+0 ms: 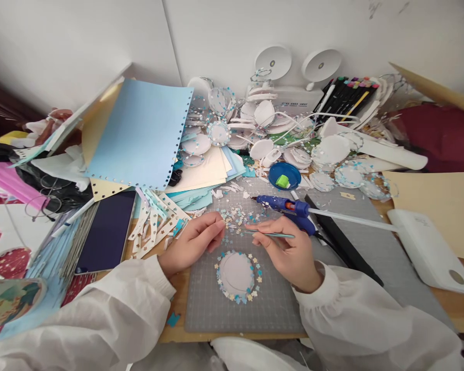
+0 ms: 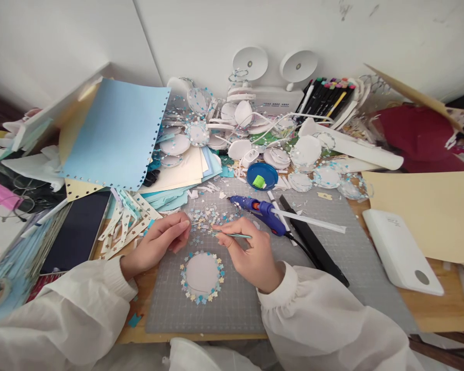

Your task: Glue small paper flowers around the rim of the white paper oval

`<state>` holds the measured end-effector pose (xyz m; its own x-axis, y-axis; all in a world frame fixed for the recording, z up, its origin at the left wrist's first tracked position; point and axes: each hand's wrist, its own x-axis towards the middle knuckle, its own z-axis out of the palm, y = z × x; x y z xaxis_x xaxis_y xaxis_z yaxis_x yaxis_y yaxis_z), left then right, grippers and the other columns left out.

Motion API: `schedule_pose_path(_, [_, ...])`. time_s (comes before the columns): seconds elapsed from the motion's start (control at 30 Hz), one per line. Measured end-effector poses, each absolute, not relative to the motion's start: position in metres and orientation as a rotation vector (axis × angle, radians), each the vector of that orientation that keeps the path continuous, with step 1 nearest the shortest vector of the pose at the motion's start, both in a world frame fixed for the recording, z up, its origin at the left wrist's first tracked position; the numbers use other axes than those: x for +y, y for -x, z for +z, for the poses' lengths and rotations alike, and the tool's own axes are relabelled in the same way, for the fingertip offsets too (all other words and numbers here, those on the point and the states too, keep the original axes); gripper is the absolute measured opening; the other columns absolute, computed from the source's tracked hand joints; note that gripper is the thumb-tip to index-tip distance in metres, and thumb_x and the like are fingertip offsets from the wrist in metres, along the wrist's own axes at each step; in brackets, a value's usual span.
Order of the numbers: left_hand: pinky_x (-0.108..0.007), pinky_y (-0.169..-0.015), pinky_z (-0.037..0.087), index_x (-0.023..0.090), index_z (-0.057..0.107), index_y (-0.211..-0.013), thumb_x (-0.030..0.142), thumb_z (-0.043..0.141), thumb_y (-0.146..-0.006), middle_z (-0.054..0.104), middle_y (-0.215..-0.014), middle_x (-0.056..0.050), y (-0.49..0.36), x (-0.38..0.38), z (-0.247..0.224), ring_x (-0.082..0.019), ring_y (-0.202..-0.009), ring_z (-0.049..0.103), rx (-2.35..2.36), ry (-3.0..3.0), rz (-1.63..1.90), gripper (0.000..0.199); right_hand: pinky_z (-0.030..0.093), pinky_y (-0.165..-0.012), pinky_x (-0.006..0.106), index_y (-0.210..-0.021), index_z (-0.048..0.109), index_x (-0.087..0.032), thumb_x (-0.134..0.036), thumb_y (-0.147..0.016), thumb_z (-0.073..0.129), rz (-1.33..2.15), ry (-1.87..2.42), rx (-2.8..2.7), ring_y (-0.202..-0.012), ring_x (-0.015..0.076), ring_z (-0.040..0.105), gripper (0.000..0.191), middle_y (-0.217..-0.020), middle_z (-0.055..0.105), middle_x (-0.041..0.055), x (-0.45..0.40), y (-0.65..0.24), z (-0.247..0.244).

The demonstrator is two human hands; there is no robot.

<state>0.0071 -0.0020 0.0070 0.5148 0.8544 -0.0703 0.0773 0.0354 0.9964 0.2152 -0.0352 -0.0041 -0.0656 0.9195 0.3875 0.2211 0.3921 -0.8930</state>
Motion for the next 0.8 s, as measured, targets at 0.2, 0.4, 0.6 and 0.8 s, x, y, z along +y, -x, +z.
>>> schedule_pose_path(0.2, [-0.023,-0.055,0.032,0.015,0.047,-0.065,0.034,0.040,-0.098,0.043,-0.055,0.004,-0.007,-0.002,0.008,-0.007,-0.051,0.039,0.862,-1.489,0.709,0.038,0.059,-0.063,0.028,-0.083,0.058,-0.022,-0.016,-0.084,0.062,0.906,1.050,-1.522,-0.075,0.0173,0.070,0.006,-0.077,0.067,0.0030,-0.033,-0.216,-0.008])
schedule_pose_path(0.4, [-0.023,-0.055,0.032,0.015,0.048,-0.066,0.034,0.040,-0.098,0.044,-0.055,0.004,-0.007,-0.002,0.009,-0.008,-0.052,0.039,0.846,-1.506,0.689,0.038,0.057,-0.072,0.031,-0.088,0.062,-0.024,-0.017,-0.083,0.063,0.839,1.095,-1.663,-0.084,0.0178,0.069,0.008,-0.084,0.070,0.0035,-0.033,-0.218,-0.015])
schedule_pose_path(0.6, [-0.023,-0.053,0.032,0.015,0.048,-0.066,0.035,0.040,-0.098,0.044,-0.055,0.004,-0.007,-0.002,0.009,-0.008,-0.051,0.039,0.857,-1.508,0.693,0.038,0.058,-0.070,0.029,-0.086,0.061,-0.023,-0.017,-0.083,0.063,0.853,1.087,-1.666,-0.083,0.0177,0.070,0.007,-0.084,0.071,0.0036,-0.034,-0.215,-0.016])
schedule_pose_path(0.8, [-0.023,-0.054,0.032,0.016,0.048,-0.066,0.036,0.040,-0.097,0.044,-0.055,0.004,-0.008,-0.002,0.009,-0.008,-0.051,0.039,0.878,-1.504,0.686,0.038,0.059,-0.063,0.027,-0.083,0.059,-0.022,-0.017,-0.085,0.060,0.837,1.043,-1.626,-0.081,0.0188,0.072,0.005,-0.080,0.071,0.0047,-0.035,-0.213,-0.013])
